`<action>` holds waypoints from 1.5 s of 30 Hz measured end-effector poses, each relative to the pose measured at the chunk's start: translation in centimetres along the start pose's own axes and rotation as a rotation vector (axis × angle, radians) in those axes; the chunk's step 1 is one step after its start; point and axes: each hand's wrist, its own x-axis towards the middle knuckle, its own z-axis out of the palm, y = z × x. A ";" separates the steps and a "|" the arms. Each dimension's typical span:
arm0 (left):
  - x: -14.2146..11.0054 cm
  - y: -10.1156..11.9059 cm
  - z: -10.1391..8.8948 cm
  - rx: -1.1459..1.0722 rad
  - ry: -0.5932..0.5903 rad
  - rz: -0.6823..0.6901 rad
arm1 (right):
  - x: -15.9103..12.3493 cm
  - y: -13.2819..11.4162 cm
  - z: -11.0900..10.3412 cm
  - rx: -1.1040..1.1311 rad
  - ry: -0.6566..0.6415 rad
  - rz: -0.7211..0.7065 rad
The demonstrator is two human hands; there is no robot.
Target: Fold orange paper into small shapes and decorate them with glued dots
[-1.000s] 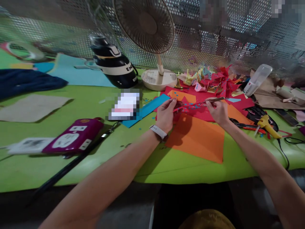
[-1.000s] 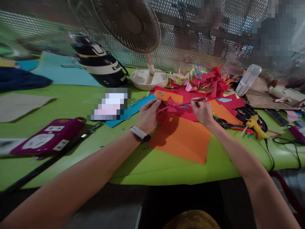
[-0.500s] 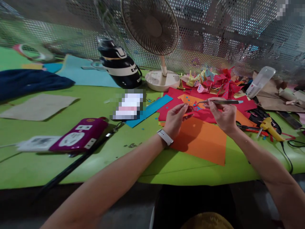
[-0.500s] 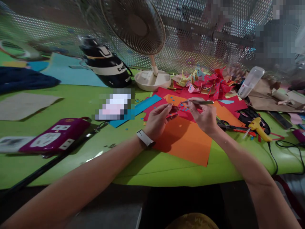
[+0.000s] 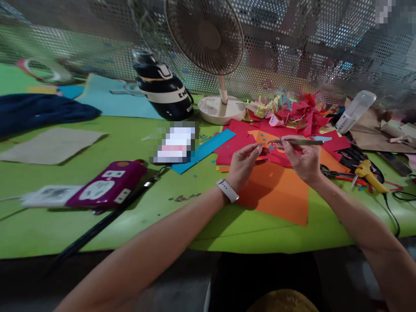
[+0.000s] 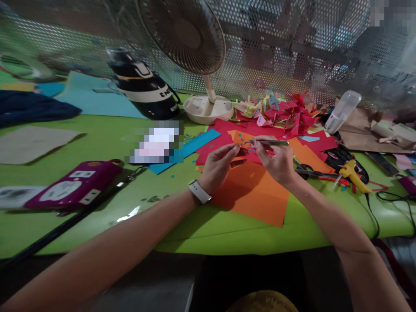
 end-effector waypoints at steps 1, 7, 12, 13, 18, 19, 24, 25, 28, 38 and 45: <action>0.0 0.0 0.0 0.000 -0.001 -0.002 | 0.0 0.1 0.0 -0.002 -0.005 0.000; 0.1 -0.1 -0.1 -0.005 -0.012 -0.010 | 0.0 0.0 -0.1 -0.039 -0.023 -0.013; 0.1 -0.1 -0.1 -0.006 -0.026 -0.006 | -0.1 0.0 -0.1 -0.051 -0.039 -0.042; 0.1 -0.1 -0.1 -0.006 -0.027 -0.005 | -0.1 0.1 -0.1 -0.054 -0.044 -0.042; 0.0 -0.1 -0.1 -0.008 -0.024 -0.009 | -0.1 0.3 -0.1 -0.071 -0.048 -0.051; 0.0 0.0 -0.1 -0.010 -0.024 -0.009 | -0.1 0.3 -0.1 -0.075 -0.042 -0.063; 0.1 0.0 -0.2 -0.025 -0.034 -0.010 | 0.0 0.2 -0.1 -0.077 -0.034 -0.095; 0.1 0.0 -0.2 -0.028 -0.034 -0.012 | 0.0 0.2 -0.1 -0.077 -0.034 -0.094; 0.2 0.0 -0.3 -0.033 -0.030 -0.017 | 0.1 0.1 -0.1 -0.066 -0.017 -0.108; 0.2 0.0 -0.3 -0.041 -0.031 -0.034 | 0.1 0.6 0.0 0.038 -0.027 -0.052; 0.2 0.0 -0.4 -0.045 -0.041 -0.038 | 0.0 0.8 0.1 0.050 -0.046 -0.048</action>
